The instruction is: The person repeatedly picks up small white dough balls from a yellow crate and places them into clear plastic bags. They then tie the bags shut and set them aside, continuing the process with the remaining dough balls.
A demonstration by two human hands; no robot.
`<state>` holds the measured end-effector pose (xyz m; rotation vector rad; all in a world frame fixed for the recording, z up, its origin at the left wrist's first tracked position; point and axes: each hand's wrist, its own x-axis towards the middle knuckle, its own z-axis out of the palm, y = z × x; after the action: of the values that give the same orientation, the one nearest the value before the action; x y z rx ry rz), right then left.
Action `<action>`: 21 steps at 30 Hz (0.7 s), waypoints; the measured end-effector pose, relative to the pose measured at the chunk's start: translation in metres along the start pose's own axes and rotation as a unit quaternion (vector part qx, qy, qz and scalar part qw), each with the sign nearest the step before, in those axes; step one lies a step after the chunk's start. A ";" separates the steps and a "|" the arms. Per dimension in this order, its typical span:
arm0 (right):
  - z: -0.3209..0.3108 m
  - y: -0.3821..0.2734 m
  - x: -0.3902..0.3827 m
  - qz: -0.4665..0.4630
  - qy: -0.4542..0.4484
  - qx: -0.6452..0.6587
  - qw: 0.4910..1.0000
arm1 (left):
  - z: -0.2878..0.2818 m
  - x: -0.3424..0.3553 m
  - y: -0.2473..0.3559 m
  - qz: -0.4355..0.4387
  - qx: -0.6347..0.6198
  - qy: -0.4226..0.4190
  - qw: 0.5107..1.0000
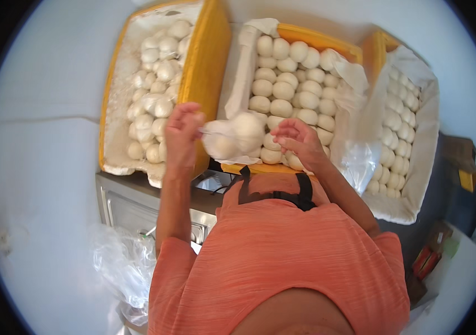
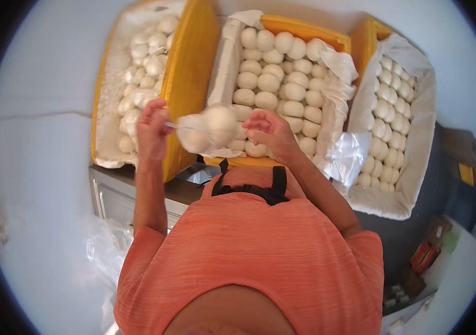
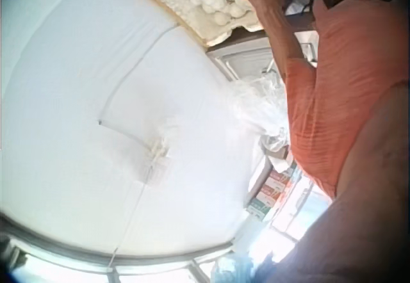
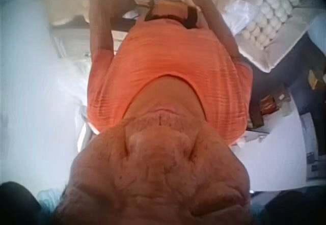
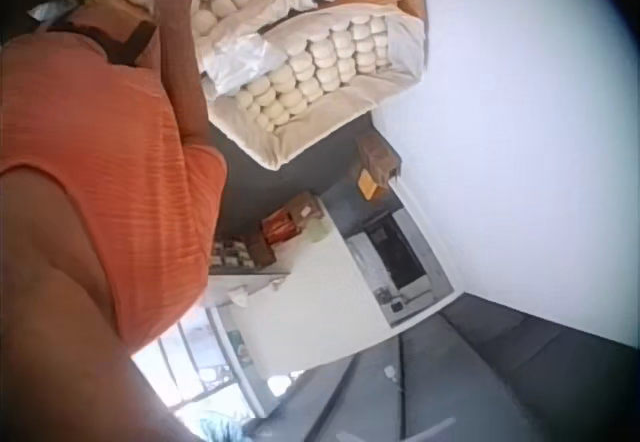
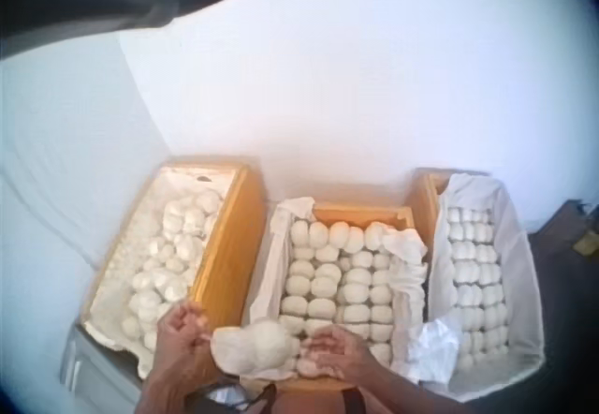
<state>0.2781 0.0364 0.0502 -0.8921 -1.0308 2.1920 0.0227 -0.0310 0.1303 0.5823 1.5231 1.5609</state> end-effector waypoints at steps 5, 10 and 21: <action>-0.086 0.005 -0.038 -0.104 0.255 -0.314 0.909 | -0.074 0.071 0.099 0.324 0.336 0.136 0.874; -0.221 0.053 -0.127 -0.189 0.643 -0.388 0.633 | 0.005 0.077 0.096 0.400 0.559 0.145 0.712; -0.255 0.086 -0.162 -0.116 0.660 -0.347 0.656 | 0.194 0.015 -0.083 0.207 0.328 -0.412 0.824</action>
<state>0.5549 -0.0126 -0.0899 -2.0312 -0.9833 0.3804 0.1930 0.0813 0.0754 1.8150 1.2236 0.7791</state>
